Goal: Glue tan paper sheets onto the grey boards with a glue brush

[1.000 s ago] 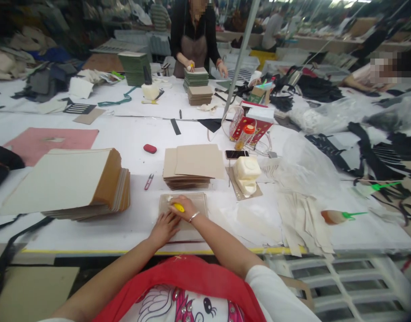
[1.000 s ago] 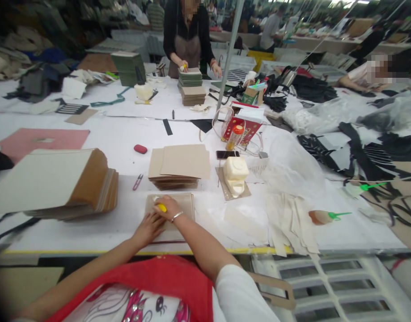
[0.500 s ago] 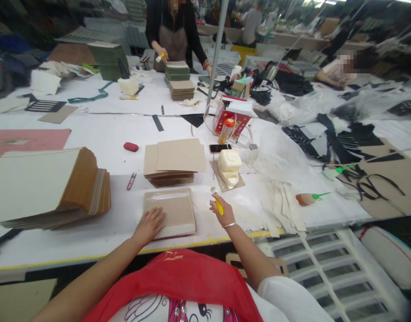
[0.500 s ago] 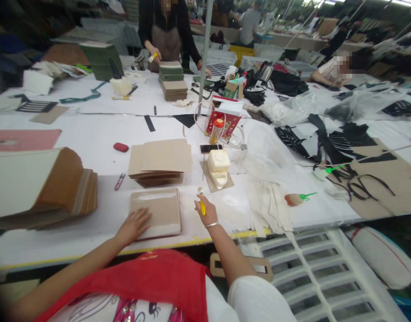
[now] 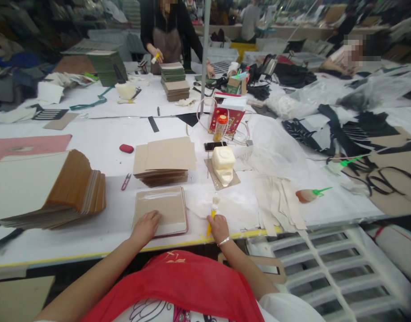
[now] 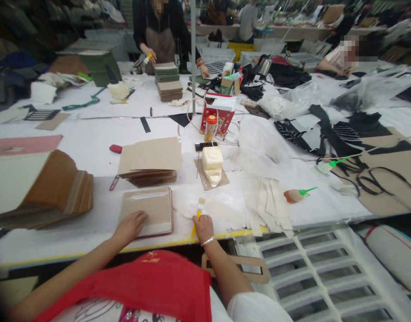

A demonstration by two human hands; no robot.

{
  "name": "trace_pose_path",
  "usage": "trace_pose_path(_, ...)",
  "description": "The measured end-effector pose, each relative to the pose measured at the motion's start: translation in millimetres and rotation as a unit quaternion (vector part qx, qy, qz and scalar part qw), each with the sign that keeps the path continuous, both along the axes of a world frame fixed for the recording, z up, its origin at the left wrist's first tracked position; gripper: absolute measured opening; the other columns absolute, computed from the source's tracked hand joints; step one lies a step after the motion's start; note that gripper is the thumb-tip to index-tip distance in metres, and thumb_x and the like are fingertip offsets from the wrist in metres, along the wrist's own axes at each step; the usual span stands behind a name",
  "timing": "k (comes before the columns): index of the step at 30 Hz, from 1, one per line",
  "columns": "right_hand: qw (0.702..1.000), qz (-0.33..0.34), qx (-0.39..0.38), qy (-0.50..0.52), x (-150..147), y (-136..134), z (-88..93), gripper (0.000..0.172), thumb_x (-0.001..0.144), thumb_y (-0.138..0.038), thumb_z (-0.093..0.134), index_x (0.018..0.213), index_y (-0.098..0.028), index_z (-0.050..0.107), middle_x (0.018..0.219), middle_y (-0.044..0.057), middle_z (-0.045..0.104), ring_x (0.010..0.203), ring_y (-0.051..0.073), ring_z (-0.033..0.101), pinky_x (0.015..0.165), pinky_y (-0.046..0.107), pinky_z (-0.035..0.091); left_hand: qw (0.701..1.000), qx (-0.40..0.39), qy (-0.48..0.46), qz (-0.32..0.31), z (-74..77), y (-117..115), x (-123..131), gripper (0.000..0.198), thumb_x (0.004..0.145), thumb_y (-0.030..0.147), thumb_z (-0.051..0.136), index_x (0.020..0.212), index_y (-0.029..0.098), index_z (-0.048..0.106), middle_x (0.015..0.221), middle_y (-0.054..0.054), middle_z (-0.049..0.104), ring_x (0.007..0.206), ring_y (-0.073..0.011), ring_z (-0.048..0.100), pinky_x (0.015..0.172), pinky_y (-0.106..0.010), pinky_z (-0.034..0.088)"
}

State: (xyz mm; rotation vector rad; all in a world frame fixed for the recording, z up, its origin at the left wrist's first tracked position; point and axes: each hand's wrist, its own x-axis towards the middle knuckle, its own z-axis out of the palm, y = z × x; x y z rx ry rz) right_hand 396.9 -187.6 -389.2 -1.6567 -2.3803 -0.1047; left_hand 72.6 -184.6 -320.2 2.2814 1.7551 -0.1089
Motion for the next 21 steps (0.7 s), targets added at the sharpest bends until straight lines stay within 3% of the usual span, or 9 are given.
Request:
trace_pose_path(3, 1.000, -0.013, -0.013, 0.016, 22.8, 1.0, 9.7, 0.023, 0.082, -0.012, 0.041, 0.096, -0.019, 0.058, 0.066, 0.004, 0.050, 0.070, 0.017, 0.043, 0.071, 0.030, 0.031, 0.999, 0.017, -0.044, -0.004, 6.1, -2.4, 19.4, 0.041, 0.075, 0.018, 0.046, 0.116, 0.019, 0.049, 0.123, -0.010, 0.048, 0.112, -0.0233, 0.043, 0.094, -0.038, 0.035)
trace_pose_path(6, 0.996, -0.047, -0.033, 0.062, 37.1, 1.4, 20.9, 0.025, 0.081, -0.011, 0.039, 0.096, -0.017, 0.058, 0.065, 0.004, 0.052, 0.068, 0.017, 0.045, 0.068, 0.029, 0.033, 0.988, 0.008, -0.153, -0.007, 10.9, 5.2, 49.1, 0.039, 0.076, 0.022, 0.048, 0.114, 0.017, 0.050, 0.120, -0.011, 0.050, 0.110, -0.0225, 0.046, 0.094, -0.037, 0.036)
trace_pose_path(9, 0.987, -0.070, -0.041, 0.138, 40.2, 3.3, 30.9, 0.026, 0.080, -0.012, 0.036, 0.098, -0.017, 0.055, 0.070, 0.004, 0.056, 0.069, 0.017, 0.049, 0.067, 0.027, 0.035, 0.961, -0.069, -0.263, 0.052, 15.4, 20.5, 88.0, 0.038, 0.074, 0.027, 0.051, 0.110, 0.017, 0.053, 0.109, -0.009, 0.057, 0.091, -0.0187, 0.056, 0.083, -0.032, 0.043)
trace_pose_path(12, 0.982, -0.107, -0.044, 0.150, 32.8, 8.9, 35.6, 0.023, 0.082, -0.016, 0.037, 0.096, -0.017, 0.055, 0.071, 0.004, 0.056, 0.070, 0.016, 0.049, 0.066, 0.027, 0.035, 0.933, -0.153, -0.312, 0.099, 17.5, 32.2, 124.5, 0.036, 0.071, 0.028, 0.055, 0.104, 0.014, 0.058, 0.094, -0.008, 0.062, 0.073, -0.0156, 0.058, 0.072, -0.027, 0.046)
trace_pose_path(16, 0.991, -0.097, -0.032, 0.089, 15.2, 17.5, 25.3, 0.021, 0.082, -0.022, 0.042, 0.099, -0.015, 0.054, 0.083, 0.008, 0.056, 0.079, 0.019, 0.048, 0.072, 0.030, 0.036, 0.933, -0.173, -0.313, 0.040, 11.8, 31.1, 151.5, 0.035, 0.068, 0.026, 0.056, 0.101, 0.015, 0.060, 0.093, -0.008, 0.062, 0.071, -0.0155, 0.058, 0.073, -0.028, 0.044)
trace_pose_path(18, 0.996, -0.064, -0.023, 0.056, 7.6, 18.2, 13.6, 0.021, 0.082, -0.019, 0.043, 0.100, -0.016, 0.054, 0.087, 0.010, 0.056, 0.085, 0.020, 0.046, 0.076, 0.032, 0.035, 0.933, -0.179, -0.311, 0.014, 7.1, 26.8, 154.8, 0.035, 0.069, 0.026, 0.055, 0.102, 0.014, 0.059, 0.096, -0.009, 0.060, 0.072, -0.0156, 0.058, 0.075, -0.028, 0.044)
trace_pose_path(21, 0.998, -0.049, -0.018, 0.025, 0.2, 13.8, -4.9, 0.021, 0.082, -0.014, 0.042, 0.097, -0.017, 0.056, 0.079, 0.009, 0.055, 0.082, 0.020, 0.045, 0.075, 0.032, 0.035, 0.933, -0.195, -0.303, -0.003, 2.8, 22.2, 149.4, 0.036, 0.069, 0.026, 0.053, 0.103, 0.013, 0.058, 0.097, -0.009, 0.059, 0.072, -0.0155, 0.059, 0.074, -0.028, 0.044)
